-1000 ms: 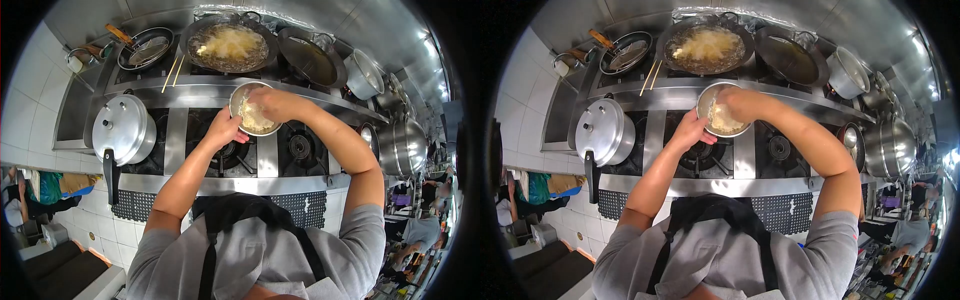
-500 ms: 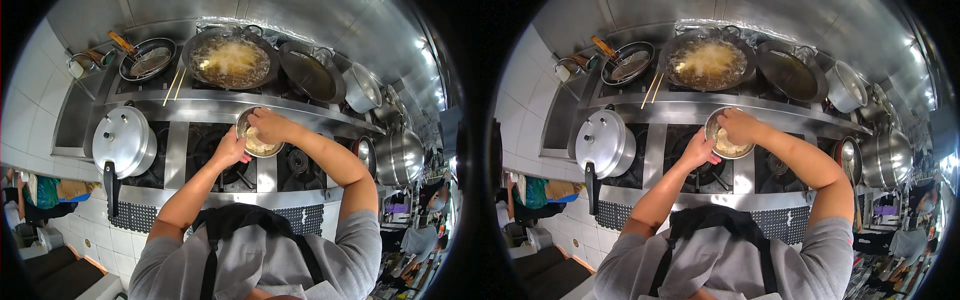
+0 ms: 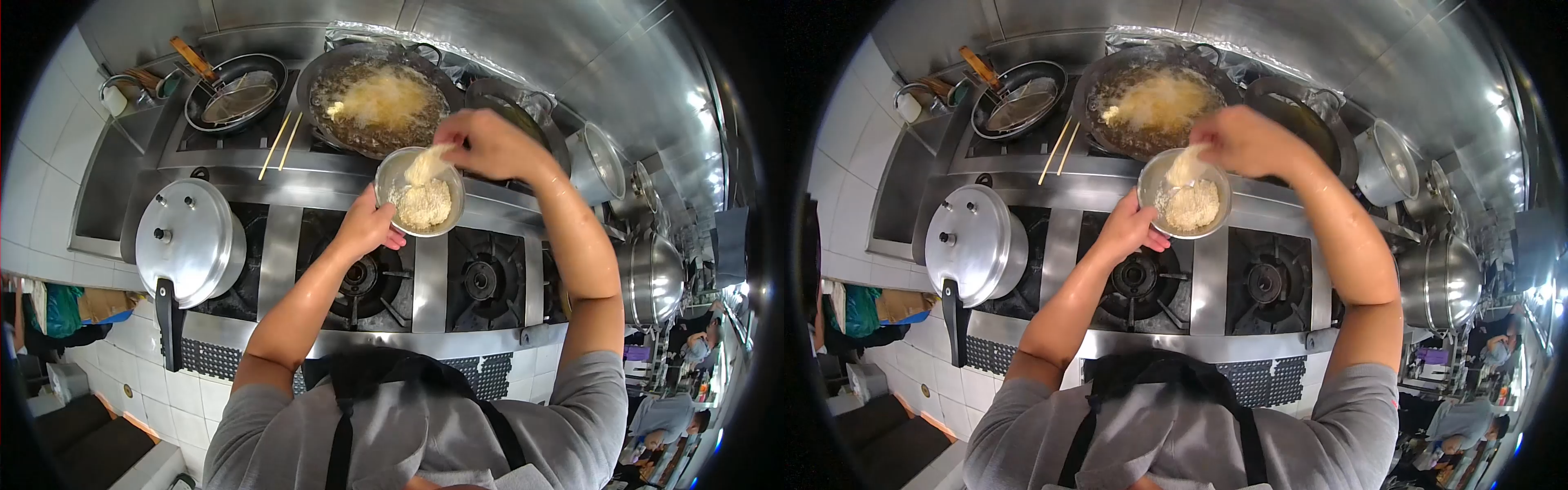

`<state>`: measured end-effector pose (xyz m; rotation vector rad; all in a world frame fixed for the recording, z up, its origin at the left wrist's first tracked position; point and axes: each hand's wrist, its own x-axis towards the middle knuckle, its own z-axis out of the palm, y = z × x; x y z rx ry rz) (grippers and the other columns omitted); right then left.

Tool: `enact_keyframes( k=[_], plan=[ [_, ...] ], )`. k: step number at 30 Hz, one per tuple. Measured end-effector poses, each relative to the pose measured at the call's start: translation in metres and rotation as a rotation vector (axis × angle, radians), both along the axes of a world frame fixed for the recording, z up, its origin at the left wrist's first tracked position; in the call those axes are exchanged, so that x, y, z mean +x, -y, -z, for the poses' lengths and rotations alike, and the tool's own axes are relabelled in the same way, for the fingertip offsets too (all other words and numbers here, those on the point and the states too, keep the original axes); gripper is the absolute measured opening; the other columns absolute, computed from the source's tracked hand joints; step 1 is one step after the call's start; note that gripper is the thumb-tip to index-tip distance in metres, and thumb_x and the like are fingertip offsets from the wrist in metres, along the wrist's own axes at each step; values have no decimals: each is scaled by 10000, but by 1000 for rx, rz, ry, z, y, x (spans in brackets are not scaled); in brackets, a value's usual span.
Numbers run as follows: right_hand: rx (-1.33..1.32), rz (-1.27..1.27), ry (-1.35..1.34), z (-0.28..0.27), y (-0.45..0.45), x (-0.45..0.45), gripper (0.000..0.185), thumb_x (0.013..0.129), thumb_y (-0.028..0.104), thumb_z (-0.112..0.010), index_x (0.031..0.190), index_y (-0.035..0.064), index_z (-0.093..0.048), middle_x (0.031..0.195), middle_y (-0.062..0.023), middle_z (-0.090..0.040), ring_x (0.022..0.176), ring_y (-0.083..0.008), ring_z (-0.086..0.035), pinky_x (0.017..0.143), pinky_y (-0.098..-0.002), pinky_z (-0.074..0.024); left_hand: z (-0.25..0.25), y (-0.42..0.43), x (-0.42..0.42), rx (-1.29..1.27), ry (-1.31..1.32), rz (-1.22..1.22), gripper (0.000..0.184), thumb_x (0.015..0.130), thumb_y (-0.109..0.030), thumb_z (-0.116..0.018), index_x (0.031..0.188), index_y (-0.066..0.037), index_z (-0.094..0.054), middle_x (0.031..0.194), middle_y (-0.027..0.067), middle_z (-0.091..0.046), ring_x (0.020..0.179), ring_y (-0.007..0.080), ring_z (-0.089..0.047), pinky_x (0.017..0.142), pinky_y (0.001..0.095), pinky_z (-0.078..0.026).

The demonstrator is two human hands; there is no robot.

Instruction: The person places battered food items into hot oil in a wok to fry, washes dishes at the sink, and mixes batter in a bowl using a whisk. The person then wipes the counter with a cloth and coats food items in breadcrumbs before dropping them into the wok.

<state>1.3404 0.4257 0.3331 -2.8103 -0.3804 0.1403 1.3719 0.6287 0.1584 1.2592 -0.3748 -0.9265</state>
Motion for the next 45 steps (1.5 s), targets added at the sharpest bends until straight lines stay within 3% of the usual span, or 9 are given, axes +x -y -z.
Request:
enact_keyframes(
  k=[7, 16, 21, 25, 29, 32, 38, 40, 45],
  plan=[
    [-69, 176, 130, -22, 55, 76, 215, 777, 98, -672, 964, -6, -654, 853, -134, -675, 800, -227, -643, 748, -337, -509, 1, -7, 4, 19, -70, -49, 451, 905, -52, -396, 1344, 17, -317, 974, 237, -614, 595, 284, -672, 491, 333, -579],
    [-259, 116, -97, 116, 117, 153, 221, 664, 170, -700, 842, 40, -699, 843, -162, -686, 832, -353, -658, 749, -407, -519, 29, -48, -18, 62, -106, -66, 509, 893, -25, -387, 1395, -40, -303, 988, 214, -614, 594, 276, -671, 494, 337, -585],
    [-280, 247, 213, 134, 127, 161, 196, 735, 117, -642, 905, 28, -681, 836, -173, -668, 810, -342, -647, 718, -402, -511, 39, -58, -21, 91, -144, -55, 563, 871, -17, -377, 1420, -60, -261, 1034, 217, -596, 600, 279, -671, 505, 350, -582],
    [-148, 252, 347, 47, 76, 116, 179, 791, 156, -609, 914, 49, -681, 873, -170, -678, 862, -360, -649, 756, -435, -509, 35, -59, -22, 87, -151, -38, 567, 875, -24, -375, 1426, -65, -249, 1057, 234, -587, 611, 290, -673, 505, 356, -580],
    [-10, 168, 299, 9, 29, 64, 204, 789, 189, -646, 921, 36, -674, 833, -165, -673, 800, -332, -655, 716, -407, -509, 16, -48, -23, 102, -73, -85, 497, 888, -6, -369, 1380, 3, -303, 979, 258, -612, 614, 306, -677, 492, 353, -587],
    [59, 18, 126, 16, -7, 26, 182, 801, 125, -669, 945, 14, -659, 805, -157, -665, 730, -263, -647, 678, -349, -503, 14, -39, -20, 46, -40, -66, 438, 892, -48, -374, 1320, 23, -313, 906, 238, -606, 585, 272, -661, 488, 351, -577],
    [-164, -87, -164, 73, -46, -32, 355, 760, 212, -703, 1050, 16, -644, 932, -195, -661, 881, -376, -628, 779, -448, -497, 1, -37, -33, 32, 33, -32, 435, 899, -58, -377, 1324, 4, -307, 882, 220, -610, 591, 270, -664, 494, 347, -578],
    [-406, -103, -87, 97, -51, -44, 399, 738, 249, -707, 1062, 28, -633, 958, -176, -658, 955, -350, -607, 820, -429, -491, 4, -38, -41, 37, 32, -26, 443, 900, -60, -376, 1333, -3, -303, 893, 222, -609, 595, 273, -665, 500, 348, -580],
    [-493, -180, -231, 114, -52, -54, 361, 746, 229, -633, 1037, 15, -628, 981, -164, -655, 1048, -336, -551, 899, -428, -449, 15, -47, -52, 63, -1, -7, 460, 904, -62, -376, 1352, -3, -295, 959, 233, -599, 609, 284, -668, 522, 364, -588]
  ],
)
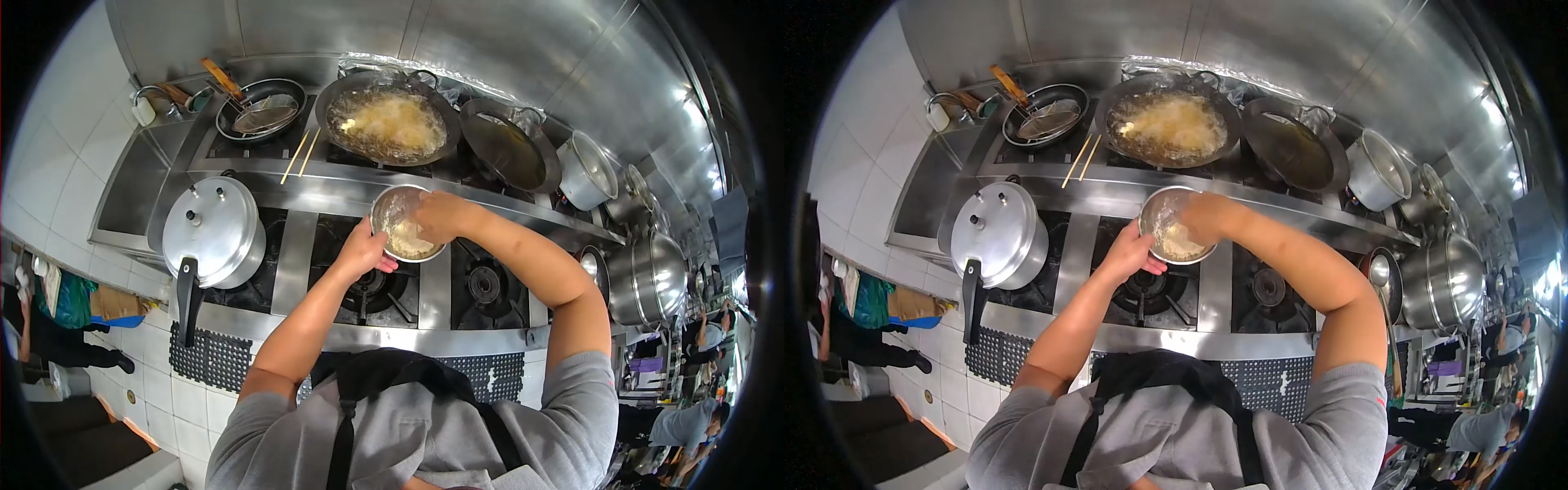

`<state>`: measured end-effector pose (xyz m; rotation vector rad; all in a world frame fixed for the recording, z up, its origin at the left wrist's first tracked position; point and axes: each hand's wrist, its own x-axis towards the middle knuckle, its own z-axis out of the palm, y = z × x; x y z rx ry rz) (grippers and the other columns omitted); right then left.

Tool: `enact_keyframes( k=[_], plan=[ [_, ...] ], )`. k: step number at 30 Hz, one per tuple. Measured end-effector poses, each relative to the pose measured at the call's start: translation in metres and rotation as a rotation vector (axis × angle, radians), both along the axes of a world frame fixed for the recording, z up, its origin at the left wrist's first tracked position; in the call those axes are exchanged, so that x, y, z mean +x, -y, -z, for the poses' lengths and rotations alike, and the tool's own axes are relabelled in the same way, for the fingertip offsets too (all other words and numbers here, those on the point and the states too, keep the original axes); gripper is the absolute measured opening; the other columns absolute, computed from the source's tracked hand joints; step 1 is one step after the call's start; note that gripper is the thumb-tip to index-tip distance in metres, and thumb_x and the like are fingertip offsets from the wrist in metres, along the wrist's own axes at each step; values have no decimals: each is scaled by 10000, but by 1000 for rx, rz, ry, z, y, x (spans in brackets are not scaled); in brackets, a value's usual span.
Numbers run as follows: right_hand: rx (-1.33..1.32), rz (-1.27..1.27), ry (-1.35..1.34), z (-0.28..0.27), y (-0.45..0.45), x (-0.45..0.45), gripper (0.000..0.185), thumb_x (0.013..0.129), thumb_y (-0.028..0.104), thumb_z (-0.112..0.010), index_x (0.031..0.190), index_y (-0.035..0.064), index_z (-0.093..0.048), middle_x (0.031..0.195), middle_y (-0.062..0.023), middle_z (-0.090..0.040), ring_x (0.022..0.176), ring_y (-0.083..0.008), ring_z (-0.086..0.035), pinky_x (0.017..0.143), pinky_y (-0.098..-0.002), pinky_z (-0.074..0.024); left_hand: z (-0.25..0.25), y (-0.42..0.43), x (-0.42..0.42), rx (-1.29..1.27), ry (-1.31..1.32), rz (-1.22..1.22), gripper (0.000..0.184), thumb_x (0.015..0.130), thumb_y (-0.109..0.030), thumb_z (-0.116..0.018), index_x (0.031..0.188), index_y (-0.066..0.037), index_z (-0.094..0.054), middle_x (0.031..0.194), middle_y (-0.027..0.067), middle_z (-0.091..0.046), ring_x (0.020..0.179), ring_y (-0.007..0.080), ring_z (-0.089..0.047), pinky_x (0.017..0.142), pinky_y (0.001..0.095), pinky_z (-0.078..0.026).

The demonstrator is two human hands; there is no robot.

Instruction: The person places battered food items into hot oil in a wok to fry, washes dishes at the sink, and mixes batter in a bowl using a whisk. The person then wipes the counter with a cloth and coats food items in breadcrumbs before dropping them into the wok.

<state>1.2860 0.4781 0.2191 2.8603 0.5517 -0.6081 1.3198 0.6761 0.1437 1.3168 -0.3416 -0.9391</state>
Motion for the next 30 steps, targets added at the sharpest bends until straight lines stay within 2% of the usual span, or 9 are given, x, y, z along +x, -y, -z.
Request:
enact_keyframes(
  k=[5, 7, 11, 13, 17, 22, 26, 28, 30],
  plan=[
    [-124, 9, -201, -17, -5, 3, 378, 705, 185, -594, 1027, -10, -626, 995, -172, -653, 1033, -354, -537, 927, -446, -416, 5, -7, 1, 1, -9, 8, 477, 873, -42, -384, 1340, 24, -318, 962, 245, -618, 616, 295, -677, 520, 369, -597],
    [-178, 56, -205, -23, -12, 6, 335, 680, 162, -616, 972, 29, -710, 993, -196, -677, 1130, -442, -525, 986, -465, -401, 5, -6, 5, -5, -52, -1, 450, 907, -60, -369, 1346, 9, -296, 962, 238, -600, 604, 289, -667, 521, 371, -589],
    [-192, -36, -165, -18, -1, 22, 360, 699, 153, -585, 1019, -4, -636, 954, -178, -661, 1013, -354, -556, 892, -427, -435, 5, -2, 14, -35, -62, -22, 441, 917, -68, -368, 1343, 10, -290, 936, 240, -605, 603, 290, -666, 517, 371, -588],
    [101, 155, -145, -29, 2, 31, 320, 707, 113, -579, 1005, 16, -644, 920, -188, -658, 933, -344, -606, 811, -421, -476, 3, 2, 21, -29, -66, -14, 436, 921, -76, -365, 1340, 13, -285, 899, 238, -611, 603, 287, -666, 514, 368, -586],
    [254, 123, -106, -71, 10, 51, 299, 719, 106, -595, 1004, 31, -646, 872, -192, -654, 844, -336, -638, 734, -419, -496, -5, 8, 39, -49, -65, -29, 429, 921, -79, -363, 1335, 9, -291, 875, 235, -614, 604, 282, -666, 516, 360, -585],
    [417, 123, 166, -102, 34, 94, 331, 713, 176, -671, 984, -8, -630, 816, -177, -640, 765, -292, -632, 700, -365, -486, -9, 8, 48, -85, -67, -79, 403, 919, -77, -379, 1307, 10, -316, 874, 230, -618, 606, 275, -667, 520, 350, -583],
    [457, 211, 341, -86, 48, 137, 346, 708, 201, -678, 960, -31, -627, 807, -198, -632, 775, -308, -629, 690, -367, -489, 0, -2, 47, -41, -146, -91, 454, 897, -43, -401, 1344, 11, -338, 937, 236, -627, 613, 285, -673, 516, 356, -588],
    [405, 293, 418, -59, 53, 161, 336, 690, 184, -634, 981, 18, -665, 965, -228, -652, 965, -370, -615, 838, -430, -484, 6, -8, 44, -41, -160, -94, 459, 892, -40, -400, 1344, 12, -336, 931, 235, -628, 614, 286, -673, 515, 358, -589],
    [347, 287, 483, -5, 71, 191, 321, 685, 187, -628, 959, 25, -673, 968, -227, -652, 987, -370, -603, 851, -443, -479, 10, -15, 41, -44, -163, -85, 489, 878, -30, -395, 1360, 8, -317, 948, 238, -624, 624, 294, -676, 518, 362, -593]
  ],
)
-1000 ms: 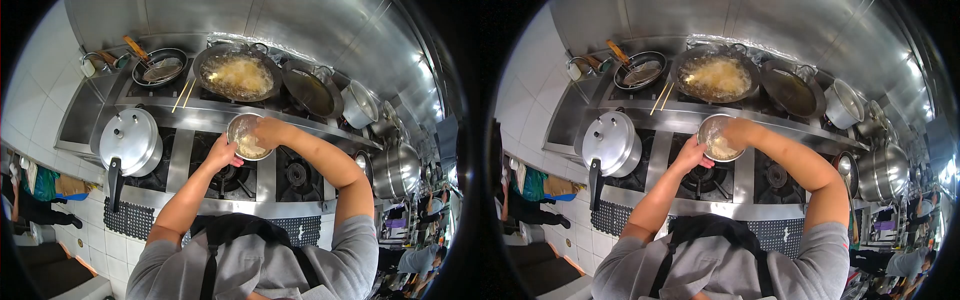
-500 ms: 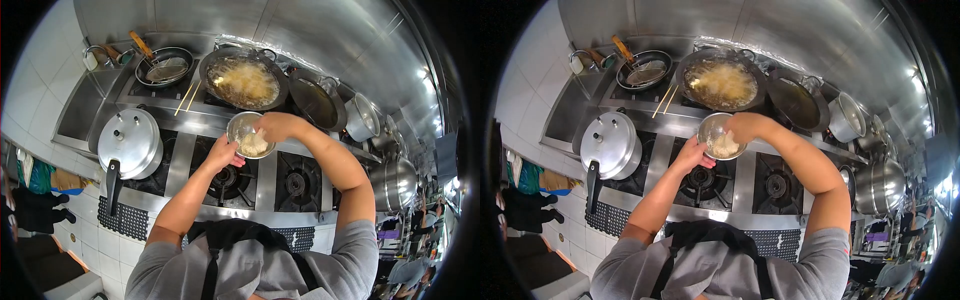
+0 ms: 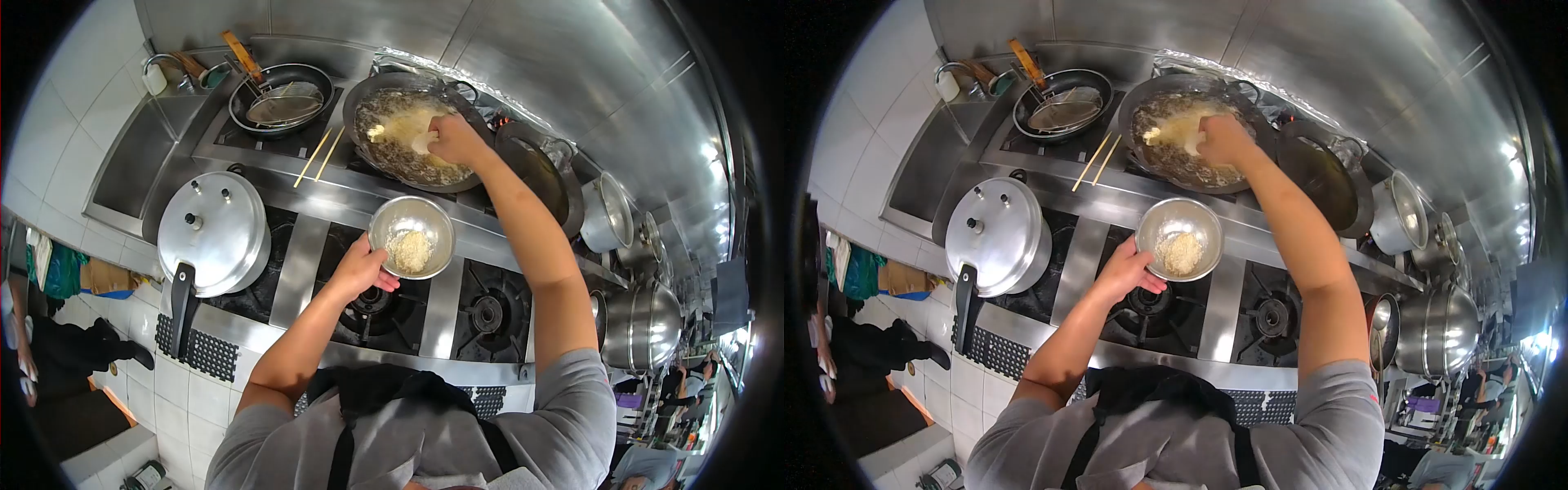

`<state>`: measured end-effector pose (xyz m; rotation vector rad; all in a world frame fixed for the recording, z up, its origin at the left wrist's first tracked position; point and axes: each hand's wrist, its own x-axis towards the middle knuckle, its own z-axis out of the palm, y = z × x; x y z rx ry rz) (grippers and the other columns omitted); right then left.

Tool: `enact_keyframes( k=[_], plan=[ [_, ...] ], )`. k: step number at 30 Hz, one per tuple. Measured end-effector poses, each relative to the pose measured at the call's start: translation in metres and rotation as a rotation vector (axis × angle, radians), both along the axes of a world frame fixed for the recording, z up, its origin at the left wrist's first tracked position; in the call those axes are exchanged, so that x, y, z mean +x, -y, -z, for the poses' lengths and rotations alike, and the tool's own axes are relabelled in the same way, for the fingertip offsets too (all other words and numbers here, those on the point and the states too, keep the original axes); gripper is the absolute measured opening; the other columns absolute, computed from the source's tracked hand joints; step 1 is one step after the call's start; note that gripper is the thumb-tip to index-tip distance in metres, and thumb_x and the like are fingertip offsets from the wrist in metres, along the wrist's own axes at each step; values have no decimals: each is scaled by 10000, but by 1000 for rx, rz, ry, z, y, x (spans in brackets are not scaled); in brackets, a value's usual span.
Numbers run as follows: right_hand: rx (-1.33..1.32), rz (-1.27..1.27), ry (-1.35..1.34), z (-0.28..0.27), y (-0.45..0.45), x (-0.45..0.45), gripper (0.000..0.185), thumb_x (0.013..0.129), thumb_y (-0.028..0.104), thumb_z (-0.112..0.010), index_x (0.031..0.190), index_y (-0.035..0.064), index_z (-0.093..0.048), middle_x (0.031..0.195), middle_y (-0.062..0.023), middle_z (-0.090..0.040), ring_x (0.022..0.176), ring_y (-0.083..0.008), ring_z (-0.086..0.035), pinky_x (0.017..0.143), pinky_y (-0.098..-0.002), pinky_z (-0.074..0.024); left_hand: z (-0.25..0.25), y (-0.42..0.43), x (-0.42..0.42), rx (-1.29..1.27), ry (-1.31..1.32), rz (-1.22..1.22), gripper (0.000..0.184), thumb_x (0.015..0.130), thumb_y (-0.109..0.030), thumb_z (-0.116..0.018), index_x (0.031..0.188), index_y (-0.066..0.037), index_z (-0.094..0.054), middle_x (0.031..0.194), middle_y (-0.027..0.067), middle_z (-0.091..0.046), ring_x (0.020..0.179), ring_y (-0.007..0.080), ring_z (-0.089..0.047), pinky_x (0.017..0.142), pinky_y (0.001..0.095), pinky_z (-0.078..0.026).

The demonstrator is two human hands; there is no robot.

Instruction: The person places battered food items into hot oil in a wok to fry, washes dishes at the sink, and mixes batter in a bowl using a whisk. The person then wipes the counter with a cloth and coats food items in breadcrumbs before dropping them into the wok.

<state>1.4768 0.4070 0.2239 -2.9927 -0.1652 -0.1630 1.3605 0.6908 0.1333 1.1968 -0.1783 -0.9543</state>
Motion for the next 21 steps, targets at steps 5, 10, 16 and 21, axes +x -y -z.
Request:
enact_keyframes(
  k=[5, 10, 16, 21],
  plan=[
    [-101, 62, 75, 41, -2, 18, 235, 663, 224, -634, 788, 30, -676, 924, -228, -647, 967, -397, -573, 880, -447, -449, 4, -9, -6, 32, -25, -2, 533, 869, -25, -395, 1389, -5, -279, 1001, 241, -610, 624, 296, -676, 518, 364, -593],
    [-115, 153, 50, 12, 5, -13, 282, 718, 278, -657, 837, 24, -687, 907, -228, -649, 952, -386, -577, 879, -445, -440, 6, -13, -10, 36, -14, 22, 544, 863, -18, -392, 1392, -2, -268, 994, 240, -611, 616, 293, -673, 518, 364, -593],
    [43, 118, 129, -56, 7, -80, 351, 785, 297, -674, 947, -14, -688, 834, -194, -662, 850, -351, -614, 840, -421, -467, -5, -1, -10, 34, 27, 35, 522, 860, -13, -399, 1370, 7, -291, 976, 244, -616, 611, 294, -673, 514, 364, -593],
    [284, -19, -70, -84, -41, -155, 281, 795, 205, -684, 988, 1, -676, 829, -166, -665, 752, -272, -643, 701, -340, -510, -17, 15, -12, 40, 103, 74, 474, 875, -22, -390, 1342, 21, -322, 942, 240, -623, 605, 292, -671, 515, 361, -593]
  ],
)
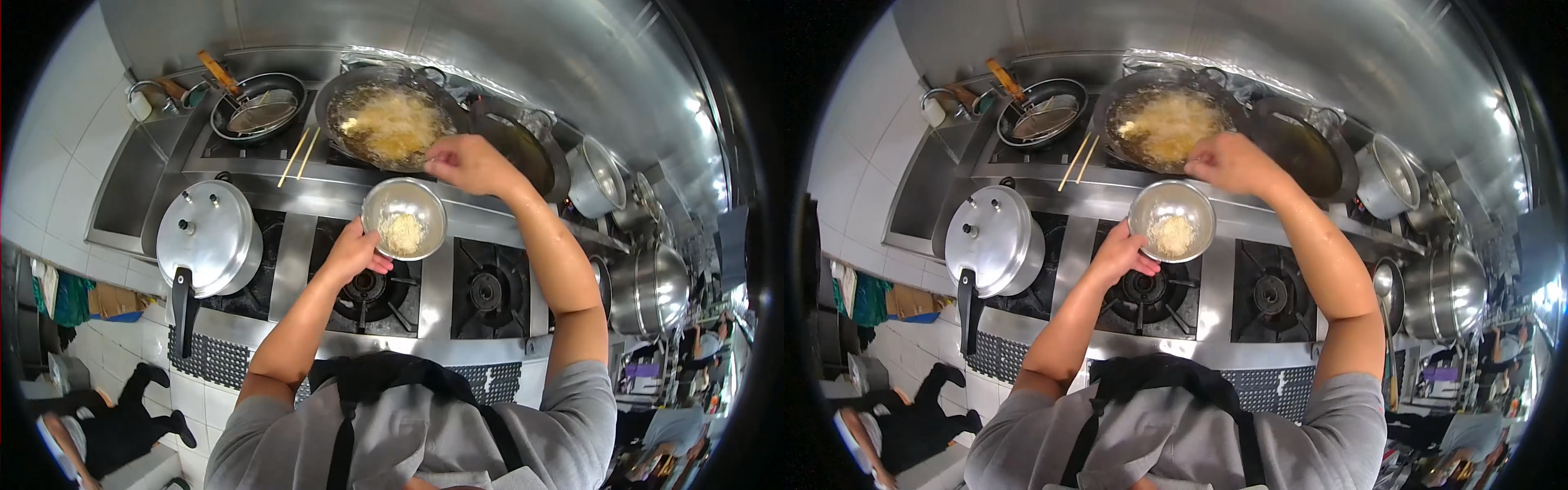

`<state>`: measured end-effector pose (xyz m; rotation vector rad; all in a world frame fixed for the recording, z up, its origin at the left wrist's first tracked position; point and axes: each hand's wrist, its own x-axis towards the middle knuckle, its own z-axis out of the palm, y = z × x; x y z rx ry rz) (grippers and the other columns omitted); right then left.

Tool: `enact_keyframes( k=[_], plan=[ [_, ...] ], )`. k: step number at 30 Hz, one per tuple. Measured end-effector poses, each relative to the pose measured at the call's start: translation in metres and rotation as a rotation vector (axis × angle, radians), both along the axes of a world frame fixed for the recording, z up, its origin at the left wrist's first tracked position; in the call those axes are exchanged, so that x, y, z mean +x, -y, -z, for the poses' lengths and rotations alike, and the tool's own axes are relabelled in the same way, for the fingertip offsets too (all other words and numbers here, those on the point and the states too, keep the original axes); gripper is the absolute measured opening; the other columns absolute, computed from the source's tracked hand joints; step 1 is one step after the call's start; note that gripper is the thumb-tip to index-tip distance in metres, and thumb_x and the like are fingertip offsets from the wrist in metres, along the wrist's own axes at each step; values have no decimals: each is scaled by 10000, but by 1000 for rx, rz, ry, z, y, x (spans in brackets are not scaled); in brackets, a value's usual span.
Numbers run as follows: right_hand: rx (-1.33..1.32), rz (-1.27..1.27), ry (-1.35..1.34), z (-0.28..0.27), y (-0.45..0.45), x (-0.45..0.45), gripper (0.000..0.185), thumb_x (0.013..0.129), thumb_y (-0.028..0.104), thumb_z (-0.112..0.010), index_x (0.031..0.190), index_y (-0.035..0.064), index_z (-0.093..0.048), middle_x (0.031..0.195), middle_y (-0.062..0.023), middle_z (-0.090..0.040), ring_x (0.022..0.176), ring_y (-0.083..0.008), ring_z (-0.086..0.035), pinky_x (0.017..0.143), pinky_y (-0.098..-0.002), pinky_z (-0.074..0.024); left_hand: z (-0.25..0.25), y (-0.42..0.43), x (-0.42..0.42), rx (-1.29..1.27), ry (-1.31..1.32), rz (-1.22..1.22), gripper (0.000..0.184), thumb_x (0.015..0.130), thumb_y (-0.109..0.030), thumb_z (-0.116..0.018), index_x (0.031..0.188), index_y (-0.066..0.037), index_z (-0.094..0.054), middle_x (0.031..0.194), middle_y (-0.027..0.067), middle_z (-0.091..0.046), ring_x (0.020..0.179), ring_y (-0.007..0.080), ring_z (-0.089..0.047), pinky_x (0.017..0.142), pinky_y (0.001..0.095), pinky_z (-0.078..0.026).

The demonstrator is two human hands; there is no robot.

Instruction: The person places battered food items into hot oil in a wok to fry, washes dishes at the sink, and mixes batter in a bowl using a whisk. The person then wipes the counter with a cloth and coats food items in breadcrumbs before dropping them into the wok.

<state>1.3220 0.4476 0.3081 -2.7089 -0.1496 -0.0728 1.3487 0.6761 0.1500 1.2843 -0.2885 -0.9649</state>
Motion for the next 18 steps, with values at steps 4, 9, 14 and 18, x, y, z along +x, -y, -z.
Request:
enact_keyframes(
  k=[4, 9, 14, 18],
  plan=[
    [-97, -206, -166, 35, -14, -24, 281, 789, 158, -667, 1020, -2, -664, 878, -195, -668, 788, -313, -652, 742, -402, -518, -11, 10, -9, 19, 61, -15, 449, 889, -36, -383, 1335, 1, -344, 956, 229, -624, 606, 283, -670, 506, 351, -586],
    [-337, -400, -183, 100, -17, -30, 455, 698, 167, -674, 1144, 84, -645, 979, -189, -664, 972, -362, -622, 856, -445, -496, -11, 10, -23, 31, 104, 52, 485, 873, -43, -389, 1353, -13, -335, 944, 219, -620, 584, 273, -665, 495, 346, -584],
    [-301, -496, -467, 90, -46, -44, 545, 633, 193, -709, 1172, 190, -628, 1231, -115, -540, 1188, -358, -456, 978, -438, -414, -2, -3, -29, 56, 75, 63, 468, 861, -52, -391, 1325, -7, -344, 926, 230, -612, 590, 284, -666, 496, 357, -589],
    [-225, -594, -379, 108, -44, -44, 485, 670, 187, -733, 1142, 153, -631, 1150, -112, -526, 1124, -346, -459, 963, -411, -392, 6, -7, -33, 62, 52, 107, 483, 873, -47, -356, 1352, -27, -297, 950, 239, -590, 589, 290, -663, 484, 353, -581]
  ],
)
